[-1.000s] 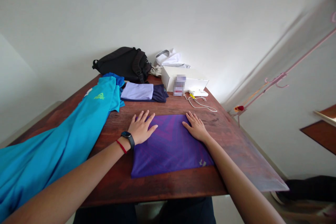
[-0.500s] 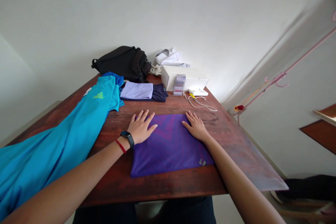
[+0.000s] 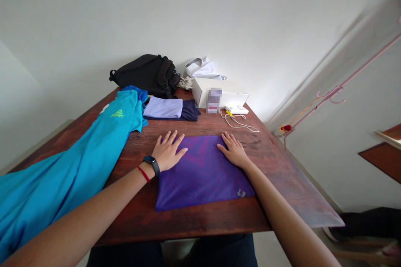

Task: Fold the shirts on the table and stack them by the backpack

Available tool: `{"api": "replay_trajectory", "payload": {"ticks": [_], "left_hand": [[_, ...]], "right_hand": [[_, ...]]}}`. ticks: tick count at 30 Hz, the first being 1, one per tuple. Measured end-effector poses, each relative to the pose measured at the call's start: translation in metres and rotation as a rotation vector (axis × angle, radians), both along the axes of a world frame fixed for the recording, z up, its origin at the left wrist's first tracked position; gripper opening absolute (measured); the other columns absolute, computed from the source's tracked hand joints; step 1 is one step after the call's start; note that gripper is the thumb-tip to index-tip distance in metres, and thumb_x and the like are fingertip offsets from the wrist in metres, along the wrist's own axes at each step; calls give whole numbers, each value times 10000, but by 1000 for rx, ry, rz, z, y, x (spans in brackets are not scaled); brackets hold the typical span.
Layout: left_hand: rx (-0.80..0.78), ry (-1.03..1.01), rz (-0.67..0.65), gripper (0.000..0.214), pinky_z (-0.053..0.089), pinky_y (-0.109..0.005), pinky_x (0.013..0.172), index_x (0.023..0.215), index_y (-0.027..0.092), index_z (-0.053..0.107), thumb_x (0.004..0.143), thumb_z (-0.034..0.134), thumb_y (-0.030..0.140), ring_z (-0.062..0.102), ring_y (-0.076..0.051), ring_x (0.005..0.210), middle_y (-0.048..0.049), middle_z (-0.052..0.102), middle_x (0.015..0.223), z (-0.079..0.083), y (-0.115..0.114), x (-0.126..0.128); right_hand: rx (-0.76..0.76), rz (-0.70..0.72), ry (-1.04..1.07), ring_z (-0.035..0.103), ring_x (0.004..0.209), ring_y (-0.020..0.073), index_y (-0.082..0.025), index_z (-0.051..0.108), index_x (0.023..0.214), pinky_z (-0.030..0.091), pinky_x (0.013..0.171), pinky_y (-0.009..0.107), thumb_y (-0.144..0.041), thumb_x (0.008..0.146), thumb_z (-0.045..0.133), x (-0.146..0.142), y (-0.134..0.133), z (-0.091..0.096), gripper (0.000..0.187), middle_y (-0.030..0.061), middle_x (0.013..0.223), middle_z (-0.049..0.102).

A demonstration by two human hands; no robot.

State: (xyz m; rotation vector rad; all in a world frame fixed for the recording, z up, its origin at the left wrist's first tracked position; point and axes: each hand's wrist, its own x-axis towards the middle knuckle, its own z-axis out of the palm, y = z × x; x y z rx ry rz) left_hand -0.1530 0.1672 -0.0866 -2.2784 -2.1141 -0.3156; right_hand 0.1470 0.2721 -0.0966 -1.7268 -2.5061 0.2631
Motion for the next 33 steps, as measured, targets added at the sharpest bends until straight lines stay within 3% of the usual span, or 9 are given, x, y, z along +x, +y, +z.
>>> {"api": "replay_trajectory", "payload": {"ticks": [33], "left_hand": [[3, 14, -1, 634, 239, -579, 1172, 1555, 255, 364, 1003, 361, 566, 264, -342, 1497, -101, 296, 1633, 0, 0, -1]], "right_hand": [[1, 2, 2, 127, 1541, 286, -254, 254, 1595, 188, 1219, 534, -652, 989, 292, 1, 2, -2, 727, 18, 1671, 163]]}}
